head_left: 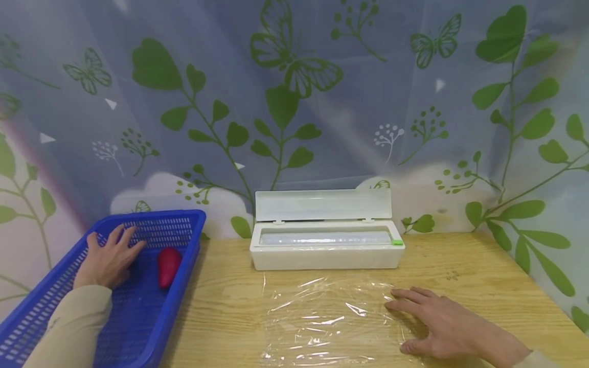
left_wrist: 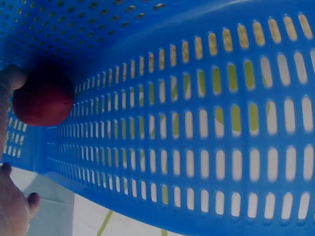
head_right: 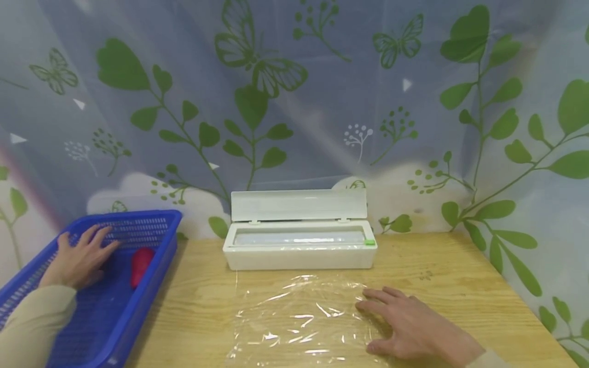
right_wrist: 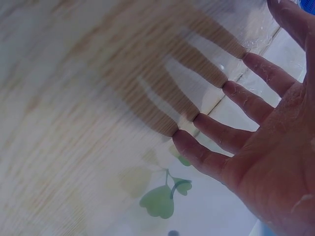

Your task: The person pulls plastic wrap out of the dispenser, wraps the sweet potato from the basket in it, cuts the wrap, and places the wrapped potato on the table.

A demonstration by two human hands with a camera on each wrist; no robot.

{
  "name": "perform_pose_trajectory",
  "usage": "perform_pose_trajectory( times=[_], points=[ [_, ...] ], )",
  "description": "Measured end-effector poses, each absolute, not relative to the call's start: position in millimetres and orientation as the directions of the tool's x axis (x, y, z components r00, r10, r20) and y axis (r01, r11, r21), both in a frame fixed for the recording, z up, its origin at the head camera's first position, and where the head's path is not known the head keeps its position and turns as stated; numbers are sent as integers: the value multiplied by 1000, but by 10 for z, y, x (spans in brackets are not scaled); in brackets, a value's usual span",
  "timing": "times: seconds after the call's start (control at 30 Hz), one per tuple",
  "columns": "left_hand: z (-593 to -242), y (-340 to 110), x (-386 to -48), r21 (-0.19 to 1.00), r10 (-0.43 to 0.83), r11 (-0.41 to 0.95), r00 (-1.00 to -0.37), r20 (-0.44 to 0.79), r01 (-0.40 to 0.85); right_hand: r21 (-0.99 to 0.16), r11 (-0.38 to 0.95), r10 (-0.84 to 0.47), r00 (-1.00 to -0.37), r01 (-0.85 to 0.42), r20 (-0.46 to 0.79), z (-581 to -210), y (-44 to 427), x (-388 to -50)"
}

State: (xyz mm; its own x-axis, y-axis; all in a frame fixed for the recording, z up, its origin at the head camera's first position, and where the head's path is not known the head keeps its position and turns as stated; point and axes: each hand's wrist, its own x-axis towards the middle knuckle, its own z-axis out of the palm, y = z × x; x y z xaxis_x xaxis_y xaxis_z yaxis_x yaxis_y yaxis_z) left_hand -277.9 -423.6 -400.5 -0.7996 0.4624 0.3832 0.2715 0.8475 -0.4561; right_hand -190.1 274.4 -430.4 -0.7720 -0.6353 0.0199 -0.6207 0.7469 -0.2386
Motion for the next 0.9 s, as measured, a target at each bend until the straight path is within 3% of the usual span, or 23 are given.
perform_pose_trajectory(
  times=[0.33,0.9],
  points=[
    [-4048,-4212,-2739,-377,342,903,-877,339,207,-242,748,-633,-774,-618,19,-4305,2728,-1900],
    [-4069,-4229,-2695,-360,276,922,-891,360,140,-238,753,-626,-779,-614,27,-4306,2739,-1888]
  ],
)
